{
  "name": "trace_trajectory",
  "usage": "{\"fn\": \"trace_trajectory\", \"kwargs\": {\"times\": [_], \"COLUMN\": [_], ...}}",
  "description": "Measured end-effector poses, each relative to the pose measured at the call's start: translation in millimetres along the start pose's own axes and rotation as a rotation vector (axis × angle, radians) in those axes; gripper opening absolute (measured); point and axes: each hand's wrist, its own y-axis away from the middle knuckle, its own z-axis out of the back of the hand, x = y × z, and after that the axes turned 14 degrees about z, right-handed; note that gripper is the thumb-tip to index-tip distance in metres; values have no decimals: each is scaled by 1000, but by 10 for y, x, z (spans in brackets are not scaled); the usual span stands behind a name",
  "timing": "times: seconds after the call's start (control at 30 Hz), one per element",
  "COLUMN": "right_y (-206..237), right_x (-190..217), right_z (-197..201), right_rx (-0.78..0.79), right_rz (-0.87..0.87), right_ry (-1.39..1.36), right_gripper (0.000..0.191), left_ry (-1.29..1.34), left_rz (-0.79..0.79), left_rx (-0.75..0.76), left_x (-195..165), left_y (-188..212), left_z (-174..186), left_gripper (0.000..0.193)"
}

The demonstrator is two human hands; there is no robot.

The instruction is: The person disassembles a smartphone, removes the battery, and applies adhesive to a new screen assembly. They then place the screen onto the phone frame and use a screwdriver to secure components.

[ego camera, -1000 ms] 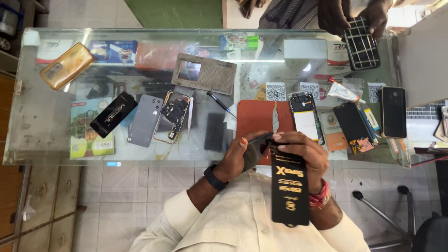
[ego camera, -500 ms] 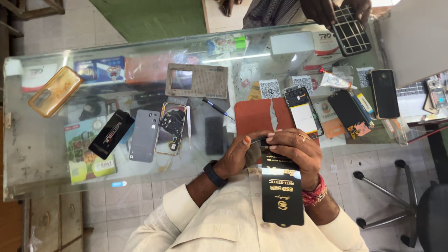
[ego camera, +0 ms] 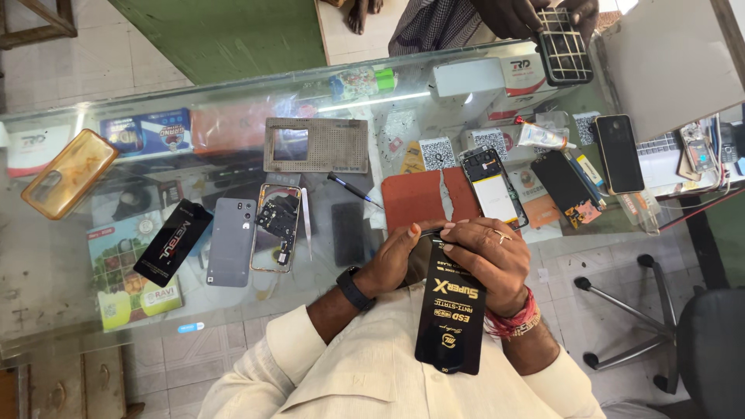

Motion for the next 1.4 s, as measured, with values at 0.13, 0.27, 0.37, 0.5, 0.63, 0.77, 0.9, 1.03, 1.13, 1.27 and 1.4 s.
{"fn": "trace_trajectory", "kwargs": {"times": [0.13, 0.27, 0.37, 0.5, 0.63, 0.77, 0.9, 1.03, 1.13, 1.27, 1.4], "right_y": [20, 68, 107, 145, 167, 162, 128, 111, 146, 250, 389], "right_x": [-8, 0, 2, 6, 8, 14, 16, 25, 31, 30, -7], "right_z": [-33, -69, -74, -70, -47, -33, 2, 11, 12, -3, 13], "right_rx": [-9, -15, -4, 7, 14, 14, -2, -51, -87, -174, -279], "right_rz": [36, 54, 74, 88, 93, 93, 83, 35, -34, -128, -237], "right_ry": [8, 15, 24, 38, 32, 33, -1, -67, -119, -222, -378], "right_gripper": [19, 18, 16, 15, 15, 14, 16, 18, 20, 18, 21], "left_ry": [-53, -98, -95, -102, -148, -215, -142, -38, -79, -121, -150], "left_rz": [-21, -66, -35, -16, -46, -61, -66, -21, -25, -41, -42], "left_rx": [8, 8, 9, 34, 17, 50, 66, 79, 69, 60, 34], "left_x": [15, 36, 34, 6, -19, -40, -36, -20, -3, 6, 24], "left_y": [-1, 2, 11, 23, 17, 17, 10, -18, -17, -5, -30], "left_z": [18, 13, 4, -11, -52, -80, -114, -120, -123, -134, -133], "left_gripper": [69, 70, 70, 72, 74, 77, 77, 75, 75, 76, 77]}}
